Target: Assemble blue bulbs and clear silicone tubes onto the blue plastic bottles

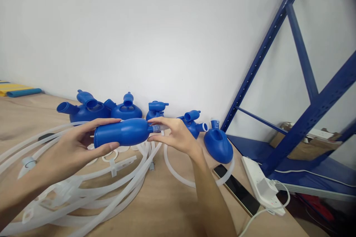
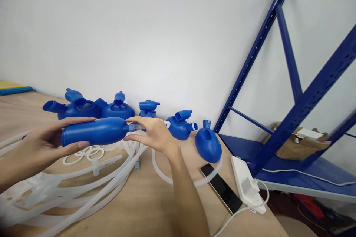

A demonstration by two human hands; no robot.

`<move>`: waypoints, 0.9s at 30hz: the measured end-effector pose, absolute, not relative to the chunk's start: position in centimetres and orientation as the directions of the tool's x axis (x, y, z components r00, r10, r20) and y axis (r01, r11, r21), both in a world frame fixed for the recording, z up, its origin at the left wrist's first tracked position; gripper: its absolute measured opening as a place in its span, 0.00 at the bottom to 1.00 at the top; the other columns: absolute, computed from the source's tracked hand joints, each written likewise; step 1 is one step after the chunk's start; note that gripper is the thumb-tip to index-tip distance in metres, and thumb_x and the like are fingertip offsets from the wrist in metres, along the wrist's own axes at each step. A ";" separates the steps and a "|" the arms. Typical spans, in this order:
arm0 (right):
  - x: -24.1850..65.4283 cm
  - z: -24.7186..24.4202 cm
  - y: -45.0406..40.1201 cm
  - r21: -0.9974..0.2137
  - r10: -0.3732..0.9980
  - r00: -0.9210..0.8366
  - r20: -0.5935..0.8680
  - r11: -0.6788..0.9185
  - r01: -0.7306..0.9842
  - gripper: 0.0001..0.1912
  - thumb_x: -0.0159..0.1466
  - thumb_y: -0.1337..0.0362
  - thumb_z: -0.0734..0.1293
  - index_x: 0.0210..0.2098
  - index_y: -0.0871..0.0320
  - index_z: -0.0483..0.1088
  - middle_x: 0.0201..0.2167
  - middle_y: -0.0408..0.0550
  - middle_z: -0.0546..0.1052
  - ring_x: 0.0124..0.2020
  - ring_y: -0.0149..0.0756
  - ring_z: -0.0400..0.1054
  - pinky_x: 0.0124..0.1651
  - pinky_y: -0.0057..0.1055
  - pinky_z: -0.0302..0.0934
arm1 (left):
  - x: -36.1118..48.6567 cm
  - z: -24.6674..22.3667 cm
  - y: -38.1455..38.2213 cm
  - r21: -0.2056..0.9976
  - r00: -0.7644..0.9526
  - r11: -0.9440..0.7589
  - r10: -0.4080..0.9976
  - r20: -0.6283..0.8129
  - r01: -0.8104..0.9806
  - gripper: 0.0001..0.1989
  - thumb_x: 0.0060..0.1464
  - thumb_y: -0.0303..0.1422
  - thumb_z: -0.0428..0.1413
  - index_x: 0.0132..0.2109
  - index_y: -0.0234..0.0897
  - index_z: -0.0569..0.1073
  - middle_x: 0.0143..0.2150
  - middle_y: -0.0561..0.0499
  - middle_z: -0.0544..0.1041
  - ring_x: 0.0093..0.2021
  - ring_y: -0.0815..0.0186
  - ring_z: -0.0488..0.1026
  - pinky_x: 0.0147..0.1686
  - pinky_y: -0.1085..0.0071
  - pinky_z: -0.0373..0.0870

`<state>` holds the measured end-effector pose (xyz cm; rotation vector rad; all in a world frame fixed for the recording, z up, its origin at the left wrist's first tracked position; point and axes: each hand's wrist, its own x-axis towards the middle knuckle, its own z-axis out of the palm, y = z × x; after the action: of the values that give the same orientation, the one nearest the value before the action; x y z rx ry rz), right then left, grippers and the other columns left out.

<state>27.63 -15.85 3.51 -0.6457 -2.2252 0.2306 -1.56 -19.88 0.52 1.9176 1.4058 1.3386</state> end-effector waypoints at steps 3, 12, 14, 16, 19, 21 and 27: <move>28.2 3.5 -15.6 -0.341 0.440 -0.554 0.707 0.898 0.279 0.12 0.67 0.63 0.73 0.50 0.55 0.79 0.45 0.47 0.84 0.44 0.36 0.79 0.50 0.33 0.73 | -1.3 1.4 -20.2 0.782 -0.002 -0.449 0.867 0.499 0.433 0.36 0.40 0.56 0.69 0.53 0.41 0.80 0.47 0.46 0.83 0.37 0.54 0.82 0.29 0.68 0.81; 28.0 2.4 -14.5 -0.505 0.456 -0.588 0.668 0.858 0.092 0.18 0.65 0.67 0.73 0.55 0.57 0.79 0.46 0.49 0.83 0.44 0.37 0.78 0.48 0.34 0.76 | -1.8 2.0 -20.1 0.838 0.012 -0.359 0.921 0.389 0.412 0.38 0.37 0.56 0.69 0.53 0.38 0.79 0.49 0.44 0.83 0.40 0.51 0.82 0.32 0.64 0.83; 28.2 2.4 -14.2 -0.573 0.474 -0.629 0.616 0.818 0.055 0.19 0.65 0.65 0.74 0.56 0.57 0.78 0.47 0.49 0.83 0.46 0.37 0.79 0.49 0.35 0.75 | -2.1 1.9 -19.8 0.824 0.033 -0.361 0.922 0.387 0.437 0.38 0.38 0.55 0.69 0.54 0.40 0.79 0.48 0.45 0.84 0.41 0.51 0.82 0.32 0.65 0.82; 28.4 2.5 -14.1 -0.595 0.503 -0.624 0.598 0.800 0.075 0.19 0.65 0.63 0.74 0.55 0.57 0.78 0.46 0.49 0.83 0.44 0.37 0.79 0.45 0.32 0.75 | -2.4 1.8 -19.5 0.796 0.070 -0.377 0.917 0.393 0.473 0.37 0.41 0.55 0.69 0.56 0.41 0.78 0.49 0.47 0.83 0.42 0.52 0.82 0.34 0.66 0.83; 28.5 2.6 -14.1 -0.580 0.563 -0.565 0.603 0.796 0.174 0.16 0.65 0.61 0.73 0.51 0.58 0.80 0.42 0.49 0.83 0.38 0.34 0.76 0.36 0.27 0.69 | -2.8 1.7 -19.3 0.746 0.086 -0.412 0.896 0.435 0.523 0.37 0.43 0.54 0.69 0.58 0.42 0.78 0.50 0.48 0.83 0.42 0.53 0.83 0.35 0.67 0.83; 28.5 2.6 -14.1 -0.552 0.566 -0.535 0.627 0.808 0.208 0.14 0.65 0.59 0.74 0.47 0.59 0.80 0.39 0.48 0.82 0.36 0.33 0.75 0.34 0.27 0.66 | -2.7 1.7 -19.3 0.704 0.087 -0.442 0.873 0.480 0.556 0.37 0.42 0.55 0.69 0.57 0.42 0.78 0.48 0.48 0.84 0.40 0.54 0.83 0.34 0.67 0.83; 28.0 2.6 -14.4 -0.523 0.589 -0.516 0.622 0.803 0.285 0.15 0.63 0.54 0.75 0.42 0.58 0.78 0.40 0.46 0.82 0.37 0.34 0.75 0.36 0.28 0.66 | -1.6 1.2 -19.8 0.583 0.077 -0.518 0.784 0.616 0.626 0.33 0.46 0.56 0.66 0.54 0.43 0.79 0.39 0.52 0.83 0.31 0.60 0.81 0.28 0.72 0.80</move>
<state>27.99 -14.40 2.63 -0.6427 -2.1350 0.4532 -1.65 -19.85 1.22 2.1768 1.4440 1.4247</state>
